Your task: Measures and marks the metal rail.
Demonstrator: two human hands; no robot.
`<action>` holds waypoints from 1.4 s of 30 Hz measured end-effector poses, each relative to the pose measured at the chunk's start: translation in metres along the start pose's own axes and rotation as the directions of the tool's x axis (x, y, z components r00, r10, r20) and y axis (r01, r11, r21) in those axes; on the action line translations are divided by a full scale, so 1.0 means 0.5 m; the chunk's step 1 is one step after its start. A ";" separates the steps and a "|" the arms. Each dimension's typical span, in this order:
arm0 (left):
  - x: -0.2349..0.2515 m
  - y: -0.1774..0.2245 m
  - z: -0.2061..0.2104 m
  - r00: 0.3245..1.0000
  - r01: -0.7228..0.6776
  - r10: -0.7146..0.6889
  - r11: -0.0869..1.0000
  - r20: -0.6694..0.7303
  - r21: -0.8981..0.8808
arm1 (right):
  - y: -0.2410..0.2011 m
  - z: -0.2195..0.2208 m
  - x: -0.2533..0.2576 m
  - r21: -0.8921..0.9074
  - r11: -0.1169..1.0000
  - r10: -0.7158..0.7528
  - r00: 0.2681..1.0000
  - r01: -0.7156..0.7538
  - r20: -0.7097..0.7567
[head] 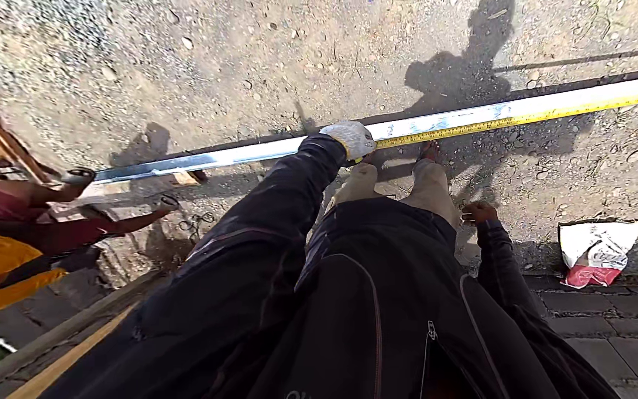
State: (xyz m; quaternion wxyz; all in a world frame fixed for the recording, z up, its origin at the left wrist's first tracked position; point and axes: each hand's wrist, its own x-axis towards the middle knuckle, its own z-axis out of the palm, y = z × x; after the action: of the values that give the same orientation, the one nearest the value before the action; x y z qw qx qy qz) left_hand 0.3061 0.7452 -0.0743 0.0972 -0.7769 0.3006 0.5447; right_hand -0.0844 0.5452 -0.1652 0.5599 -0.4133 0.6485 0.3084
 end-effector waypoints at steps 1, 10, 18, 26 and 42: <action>0.007 -0.005 0.003 1.000 -0.011 0.011 1.000 0.004 -0.002 | 0.001 0.021 -0.001 0.011 1.000 -0.016 1.000 0.016 0.024; 0.080 -0.053 0.020 0.996 -0.086 0.086 0.996 -0.010 0.011 | 0.061 0.384 -0.044 -0.396 0.835 -0.383 0.920 0.381 0.078; 0.131 -0.074 0.000 0.994 -0.093 0.099 0.987 -0.036 0.131 | 0.158 0.625 -0.197 -0.326 0.939 -0.202 0.940 0.106 -0.276; 0.146 -0.080 -0.005 0.993 -0.103 0.110 0.987 -0.047 0.127 | 0.272 0.686 -0.304 0.018 1.000 -0.010 0.981 0.013 -0.196; 0.187 -0.076 0.025 0.992 -0.128 0.125 0.983 0.028 0.132 | 0.341 0.705 -0.294 0.225 0.972 -0.051 0.997 0.064 -0.064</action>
State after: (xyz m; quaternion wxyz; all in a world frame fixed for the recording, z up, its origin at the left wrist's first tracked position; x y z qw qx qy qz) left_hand 0.3390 0.7477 -0.1706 0.1172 -0.7425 0.3841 0.5362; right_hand -0.0640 0.9571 -0.0961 0.5933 -0.3737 0.6832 0.2039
